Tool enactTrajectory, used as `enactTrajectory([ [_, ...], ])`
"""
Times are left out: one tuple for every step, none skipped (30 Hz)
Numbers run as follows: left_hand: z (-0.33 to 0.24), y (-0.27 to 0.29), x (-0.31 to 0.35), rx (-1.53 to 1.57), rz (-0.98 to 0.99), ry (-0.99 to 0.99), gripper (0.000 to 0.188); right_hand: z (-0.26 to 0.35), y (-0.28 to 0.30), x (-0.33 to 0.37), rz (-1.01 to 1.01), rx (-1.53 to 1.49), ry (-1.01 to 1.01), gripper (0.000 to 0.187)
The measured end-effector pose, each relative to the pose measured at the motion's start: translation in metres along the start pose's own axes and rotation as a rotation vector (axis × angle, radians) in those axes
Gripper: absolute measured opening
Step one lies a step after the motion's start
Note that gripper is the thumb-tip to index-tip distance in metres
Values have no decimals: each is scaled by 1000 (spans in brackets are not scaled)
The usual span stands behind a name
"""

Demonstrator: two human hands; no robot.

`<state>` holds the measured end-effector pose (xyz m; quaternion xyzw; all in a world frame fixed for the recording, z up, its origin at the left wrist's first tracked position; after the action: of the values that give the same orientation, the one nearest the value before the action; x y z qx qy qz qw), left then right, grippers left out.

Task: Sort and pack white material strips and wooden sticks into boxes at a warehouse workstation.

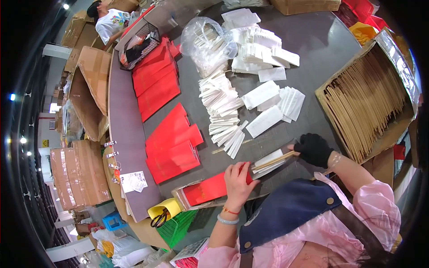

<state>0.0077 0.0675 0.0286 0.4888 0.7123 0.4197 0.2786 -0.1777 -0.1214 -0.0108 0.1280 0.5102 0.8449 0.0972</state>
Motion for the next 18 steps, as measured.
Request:
enactTrajectory([
  [-4, -7, -3, 4, -19, -2, 68, 12, -6, -11, -113, -86, 86, 19],
  [-10, -13, -8, 9, -37, -6, 69, 23, -5, -18, -227, -172, 169, 17],
  [-16, -14, -14, 36, -22, 3, 71, 39, 0, -29, -260, -320, 263, 15],
  [-16, -9, -14, 33, -30, 4, 71, 32, -5, -29, -263, -317, 271, 15],
  [-17, -8, -14, -14, -28, 2, 71, 7, -14, -23, -290, -278, 106, 15],
  [-16, -7, -13, -61, -26, 0, 71, -18, -21, -16, -316, -238, -60, 15],
  [-10, -10, -9, -47, -30, -12, 72, -28, -19, -12, -295, -223, -138, 9],
  [-13, -14, -10, -42, -25, -12, 72, -19, -24, -14, -291, -222, -143, 9],
  [-19, -19, -16, -39, -30, -22, 73, -3, -37, -21, -260, -472, -170, 12],
  [-23, -24, -22, -36, -34, -37, 73, 16, -48, -31, -231, -721, -198, 17],
  [-26, -23, -27, 26, -16, -59, 68, 52, -39, -44, -227, -832, -63, 24],
  [-28, -22, -30, 28, -19, -72, 68, 74, -28, -51, -229, -931, 70, 32],
  [-29, -19, -32, 21, -16, -101, 70, 71, -34, -52, -154, -904, 51, 48],
  [-29, -16, -32, 12, -16, -114, 72, 69, -22, -52, -148, -906, 65, 48],
  [-27, -16, -35, 30, 68, -145, 58, 64, 0, -48, -203, -475, 84, 53],
  [-28, -10, -36, 27, 65, -132, 58, 62, 14, -43, -250, -47, 99, 59],
  [-33, -11, -38, -58, 203, -173, 48, 58, 11, -43, -218, -29, 121, 70],
  [-37, -11, -38, -143, 342, -215, 39, 52, 14, -37, -217, -27, 118, 70],
])
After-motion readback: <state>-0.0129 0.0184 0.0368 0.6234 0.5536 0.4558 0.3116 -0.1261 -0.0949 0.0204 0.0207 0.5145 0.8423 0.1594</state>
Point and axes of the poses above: each hand's wrist, its own x-axis away from the middle knuckle, its own y-axis out of the back of the hand, z = x × y, the point moved 6 cm from there along -x, towards the middle knuckle, and after that the axes turned 2 degrees about y, right-handed, at the moved point
